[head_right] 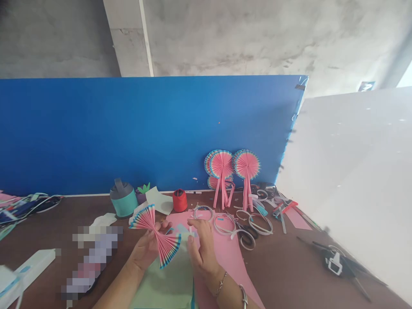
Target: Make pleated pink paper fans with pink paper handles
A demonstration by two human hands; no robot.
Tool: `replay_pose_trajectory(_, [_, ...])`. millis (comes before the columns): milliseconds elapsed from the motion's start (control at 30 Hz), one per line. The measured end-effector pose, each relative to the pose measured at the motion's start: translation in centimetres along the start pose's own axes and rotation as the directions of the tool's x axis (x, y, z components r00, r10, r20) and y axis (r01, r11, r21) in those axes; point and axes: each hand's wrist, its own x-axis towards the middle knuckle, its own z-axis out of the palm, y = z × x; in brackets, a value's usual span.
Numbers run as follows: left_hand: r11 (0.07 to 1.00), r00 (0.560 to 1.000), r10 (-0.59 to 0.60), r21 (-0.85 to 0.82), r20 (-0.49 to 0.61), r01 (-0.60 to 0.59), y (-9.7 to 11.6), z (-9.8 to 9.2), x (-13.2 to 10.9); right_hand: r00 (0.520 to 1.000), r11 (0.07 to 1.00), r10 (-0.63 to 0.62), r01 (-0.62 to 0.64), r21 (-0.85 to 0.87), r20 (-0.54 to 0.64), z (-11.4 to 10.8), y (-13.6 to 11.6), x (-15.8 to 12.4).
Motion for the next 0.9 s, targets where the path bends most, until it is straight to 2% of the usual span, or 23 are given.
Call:
replay_pose_trajectory(100, [0.999,0.998,-0.02,0.035,0.058,0.018,0.1,0.2,-0.2,0.999,0.999,0.034,-0.035,0.033,0.037,0.1,0.0,0.1])
replay_pose_trajectory(267, [0.999,0.996,-0.026,0.038,0.083,0.023,0.0,0.3,-0.1,0.996,0.997,0.029,-0.034,0.065,0.081,0.4,0.2,0.0])
replay_pose_trajectory(333, [1.0,0.998,-0.022,-0.011,0.064,0.023,0.0,0.3,0.0,0.995,0.994,0.084,-0.088,0.071,0.052,0.6,0.5,-0.2])
replay_pose_trajectory(400, [0.999,1.0,-0.021,-0.045,-0.001,0.021,0.1,0.2,0.2,0.978,0.973,0.207,-0.207,0.102,0.012,0.9,0.9,-0.2])
replay_pose_trajectory(500, [0.998,0.993,-0.013,-0.056,-0.116,0.007,0.1,-0.1,0.6,0.904,0.886,0.428,-0.417,0.203,-0.008,1.1,1.9,0.2])
replay_pose_trajectory(600, [0.998,0.985,-0.016,-0.061,-0.175,0.006,0.1,-0.5,0.9,0.808,0.777,0.589,-0.563,0.28,-0.009,0.6,3.2,1.3])
replay_pose_trajectory(633, [0.998,0.983,-0.018,-0.068,-0.181,0.006,0.0,-0.6,0.9,0.757,0.725,0.653,-0.627,0.286,0.004,0.3,3.7,1.8])
replay_pose_trajectory(667, [0.997,0.982,-0.021,-0.076,-0.186,0.007,0.0,-0.7,1.0,0.704,0.666,0.707,-0.695,0.273,0.066,0.0,4.3,2.3])
replay_pose_trajectory(700, [0.996,0.981,-0.026,-0.087,-0.191,0.009,-0.1,-0.8,1.0,0.67,0.633,0.736,-0.732,0.252,0.097,-0.3,4.8,2.8])
replay_pose_trajectory(800, [0.993,0.978,-0.049,-0.113,-0.202,0.026,-0.1,-0.9,1.1,0.626,0.604,0.763,-0.779,0.168,0.158,-0.8,6.5,4.5])
replay_pose_trajectory(900, [0.994,0.98,-0.056,-0.105,-0.191,0.036,-0.2,-1.0,1.2,0.616,0.623,0.761,-0.781,0.034,0.202,-0.1,7.7,6.6])
